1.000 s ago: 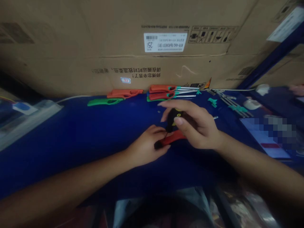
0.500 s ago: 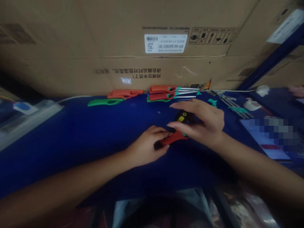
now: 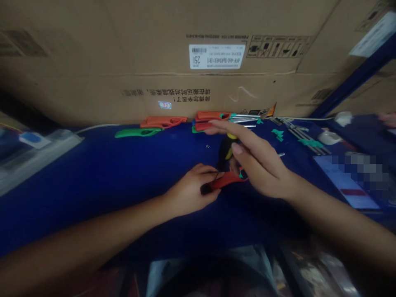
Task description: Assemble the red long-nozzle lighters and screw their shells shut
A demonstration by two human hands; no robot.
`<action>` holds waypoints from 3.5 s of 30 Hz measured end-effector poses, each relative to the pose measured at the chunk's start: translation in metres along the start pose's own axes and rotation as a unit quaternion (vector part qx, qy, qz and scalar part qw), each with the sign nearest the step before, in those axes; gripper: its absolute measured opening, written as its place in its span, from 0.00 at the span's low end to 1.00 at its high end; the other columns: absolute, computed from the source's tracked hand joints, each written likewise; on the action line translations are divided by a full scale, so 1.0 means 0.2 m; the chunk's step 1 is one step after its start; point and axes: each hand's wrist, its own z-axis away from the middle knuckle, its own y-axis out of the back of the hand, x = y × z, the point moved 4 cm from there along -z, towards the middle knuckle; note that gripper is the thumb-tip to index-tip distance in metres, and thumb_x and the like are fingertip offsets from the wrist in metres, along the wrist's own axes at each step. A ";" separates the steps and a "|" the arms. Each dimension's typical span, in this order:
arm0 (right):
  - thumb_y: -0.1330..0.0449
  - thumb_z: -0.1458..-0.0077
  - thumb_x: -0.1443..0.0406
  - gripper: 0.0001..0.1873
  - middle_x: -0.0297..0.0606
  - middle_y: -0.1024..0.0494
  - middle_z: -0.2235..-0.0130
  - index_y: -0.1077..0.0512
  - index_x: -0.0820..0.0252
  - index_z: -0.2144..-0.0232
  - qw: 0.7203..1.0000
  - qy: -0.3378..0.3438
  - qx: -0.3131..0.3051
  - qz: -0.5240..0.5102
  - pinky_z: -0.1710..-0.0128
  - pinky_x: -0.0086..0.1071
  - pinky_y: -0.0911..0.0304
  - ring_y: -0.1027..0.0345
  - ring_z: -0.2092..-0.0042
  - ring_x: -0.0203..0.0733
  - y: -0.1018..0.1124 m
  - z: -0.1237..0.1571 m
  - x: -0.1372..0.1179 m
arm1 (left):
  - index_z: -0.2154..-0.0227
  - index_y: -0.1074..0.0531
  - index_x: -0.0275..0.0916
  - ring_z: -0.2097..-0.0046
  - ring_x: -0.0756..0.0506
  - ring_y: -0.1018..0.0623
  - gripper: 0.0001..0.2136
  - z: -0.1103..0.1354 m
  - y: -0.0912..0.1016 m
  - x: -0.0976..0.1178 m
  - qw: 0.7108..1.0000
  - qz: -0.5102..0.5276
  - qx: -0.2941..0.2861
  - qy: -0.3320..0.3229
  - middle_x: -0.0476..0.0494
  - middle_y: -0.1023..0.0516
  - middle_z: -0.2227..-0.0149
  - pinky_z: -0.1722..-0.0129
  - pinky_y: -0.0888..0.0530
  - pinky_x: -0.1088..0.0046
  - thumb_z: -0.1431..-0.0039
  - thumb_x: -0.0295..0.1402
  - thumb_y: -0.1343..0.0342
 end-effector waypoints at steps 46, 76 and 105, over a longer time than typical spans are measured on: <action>0.48 0.33 0.67 0.19 0.43 0.20 0.53 0.33 0.63 0.41 0.998 0.054 0.004 -0.038 0.54 0.33 0.27 0.24 0.53 0.40 0.00 -0.01 -0.04 | 0.59 0.22 0.38 0.53 0.42 0.24 0.07 0.00 0.00 0.01 1.000 -0.004 -0.003 -0.004 0.41 0.22 0.57 0.49 0.25 0.60 0.40 0.30 0.40; 0.49 0.32 0.68 0.22 0.45 0.23 0.48 0.38 0.62 0.37 0.996 0.050 -0.020 -0.068 0.54 0.32 0.28 0.26 0.50 0.39 -0.03 -0.01 -0.01 | 0.53 0.23 0.39 0.50 0.40 0.23 0.12 0.00 0.00 0.00 1.000 -0.010 -0.004 0.001 0.39 0.21 0.55 0.45 0.27 0.55 0.39 0.32 0.41; 0.34 0.42 0.64 0.15 0.40 0.20 0.60 0.24 0.60 0.52 0.990 0.121 0.070 0.015 0.58 0.32 0.27 0.25 0.60 0.40 0.04 0.00 -0.08 | 0.60 0.23 0.40 0.57 0.44 0.23 0.06 -0.01 0.00 0.00 1.000 -0.014 -0.010 0.001 0.45 0.21 0.61 0.50 0.27 0.61 0.39 0.31 0.39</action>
